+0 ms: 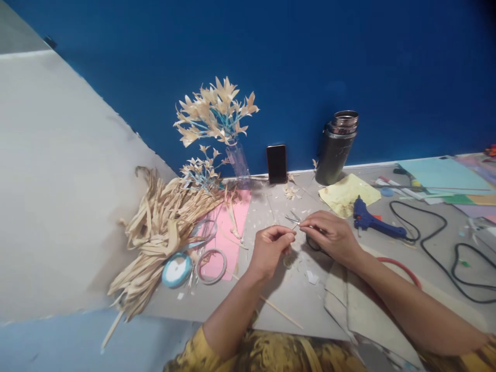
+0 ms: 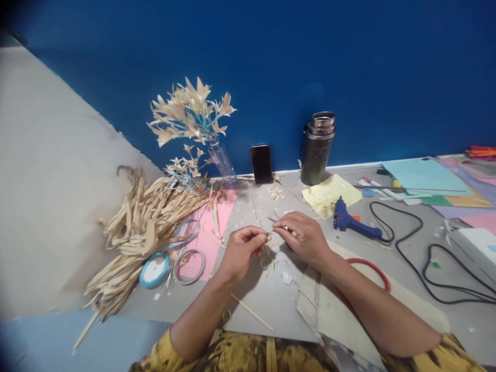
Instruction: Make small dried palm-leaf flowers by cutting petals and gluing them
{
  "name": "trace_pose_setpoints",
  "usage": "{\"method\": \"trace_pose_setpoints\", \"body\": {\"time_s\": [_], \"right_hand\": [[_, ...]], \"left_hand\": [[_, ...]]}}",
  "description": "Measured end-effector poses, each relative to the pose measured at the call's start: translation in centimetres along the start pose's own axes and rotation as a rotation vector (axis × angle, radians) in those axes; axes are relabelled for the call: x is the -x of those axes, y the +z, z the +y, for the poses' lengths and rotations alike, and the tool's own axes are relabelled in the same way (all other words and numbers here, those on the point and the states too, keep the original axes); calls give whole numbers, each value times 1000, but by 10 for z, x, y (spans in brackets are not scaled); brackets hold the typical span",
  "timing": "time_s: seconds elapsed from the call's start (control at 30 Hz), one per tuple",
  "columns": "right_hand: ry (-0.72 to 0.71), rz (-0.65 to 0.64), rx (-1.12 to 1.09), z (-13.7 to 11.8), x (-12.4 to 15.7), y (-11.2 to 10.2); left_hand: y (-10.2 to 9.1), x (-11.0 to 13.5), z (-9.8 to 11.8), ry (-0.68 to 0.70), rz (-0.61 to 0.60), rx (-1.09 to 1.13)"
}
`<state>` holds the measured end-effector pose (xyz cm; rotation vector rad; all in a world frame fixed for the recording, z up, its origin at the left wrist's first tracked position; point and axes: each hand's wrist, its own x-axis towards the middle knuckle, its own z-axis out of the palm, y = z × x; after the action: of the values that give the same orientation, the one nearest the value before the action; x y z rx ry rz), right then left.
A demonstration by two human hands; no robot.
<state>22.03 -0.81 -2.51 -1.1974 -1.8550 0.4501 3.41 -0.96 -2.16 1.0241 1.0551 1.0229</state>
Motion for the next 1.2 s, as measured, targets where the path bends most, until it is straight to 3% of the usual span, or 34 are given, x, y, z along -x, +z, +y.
{"method": "trace_pose_setpoints", "body": {"time_s": [0.17,0.33,0.57,0.77,0.9,1.0,1.1,1.2], "right_hand": [[341,-44,-249,-11,-1,4],[420,-106,-381,-15,-2,3],[416,-206,-409,-21,-2,-1],[378,-133,-372,-17,-1,4],[389,-135,-415,-15,1,5],[358,-146,-426,-15,1,4],[227,-116,-342,-15,2,4],[63,-42,-235,-13,4,8]], "left_hand": [[6,-1,-4,-59,-20,156],[11,-1,-8,-45,25,130],[16,4,-3,100,122,-125],[15,5,-2,153,121,-193],[13,4,-4,89,131,-42],[12,2,-5,-23,71,184],[10,-2,-5,-150,8,390],[10,-5,-7,-249,47,510]]}}
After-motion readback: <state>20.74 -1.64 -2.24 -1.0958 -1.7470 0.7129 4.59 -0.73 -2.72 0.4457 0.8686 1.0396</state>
